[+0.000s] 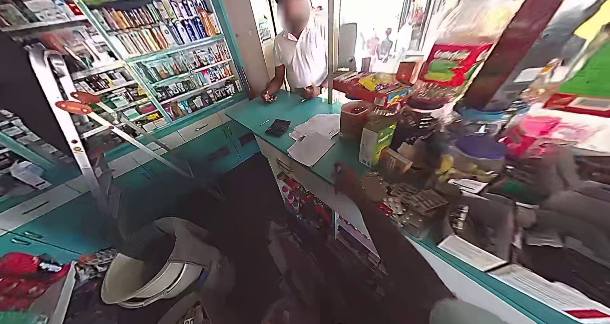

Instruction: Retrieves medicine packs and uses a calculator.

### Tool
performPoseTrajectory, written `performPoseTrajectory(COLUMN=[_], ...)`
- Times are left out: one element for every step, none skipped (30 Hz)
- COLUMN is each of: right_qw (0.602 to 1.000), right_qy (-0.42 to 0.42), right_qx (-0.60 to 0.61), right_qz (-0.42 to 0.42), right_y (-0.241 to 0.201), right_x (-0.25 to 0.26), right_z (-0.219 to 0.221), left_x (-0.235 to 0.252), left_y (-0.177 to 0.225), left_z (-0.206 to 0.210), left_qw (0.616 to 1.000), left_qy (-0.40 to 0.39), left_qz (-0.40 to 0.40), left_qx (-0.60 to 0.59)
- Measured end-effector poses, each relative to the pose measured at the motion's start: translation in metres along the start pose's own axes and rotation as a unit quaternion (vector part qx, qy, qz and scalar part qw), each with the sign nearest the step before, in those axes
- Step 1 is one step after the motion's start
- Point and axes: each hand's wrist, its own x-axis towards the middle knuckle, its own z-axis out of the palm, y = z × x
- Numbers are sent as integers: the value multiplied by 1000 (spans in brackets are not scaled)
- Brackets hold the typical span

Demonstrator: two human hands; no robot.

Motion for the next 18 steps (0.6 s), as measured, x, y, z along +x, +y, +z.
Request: performPoseTrajectory(right_qw=[999,998,996,992,988,986,986,988,991,994,995,994,992,984,967,941,911,884], right_qy=[-7,-11,-11,-12,-8,2,18,34,40,34,22,7,21,65,133,205,252,269], right_qx=[-22,-44,-66,-89,-104,-111,-110,-103,-86,-62,-42,-29,-32,-52,-81,-114,-149,-177], right_qz=[23,45,65,88,110,122,120,109,96,87,88,101,124,156,202,245,289,337], right_y=[7,9,12,13,13,8,-1,-15,-31,-45,-52,-49,-38,-19,2,21,40,58], right_x=[27,53,75,89,96,93,85,67,41,11,-21,-51,-78,-100,-120,-136,-151,-164], right_z=[4,7,10,11,10,10,11,14,21,32,50,72,94,112,122,124,120,112], left_x=[15,34,54,73,90,105,121,138,155,173,190,206,222,239,253,268,281,295], left_y=[5,13,20,26,29,31,33,35,38,41,45,50,55,61,67,73,78,80], left_z=[-7,-16,-24,-32,-38,-45,-53,-61,-69,-78,-85,-92,-99,-103,-109,-114,-119,-121], left_qw=[1000,1000,1000,1000,1000,1000,999,999,998,996,993,990,985,981,976,970,963,954], left_qy=[0,-5,-9,-12,-14,-18,-26,-42,-64,-89,-114,-139,-164,-187,-209,-234,-260,-288], left_qz=[-1,4,14,19,21,18,14,9,5,-2,-12,-23,-30,-30,-27,-23,-18,-15], left_qx=[-1,-7,-14,-18,-17,-15,-15,-14,-9,0,14,29,42,52,55,61,68,75])
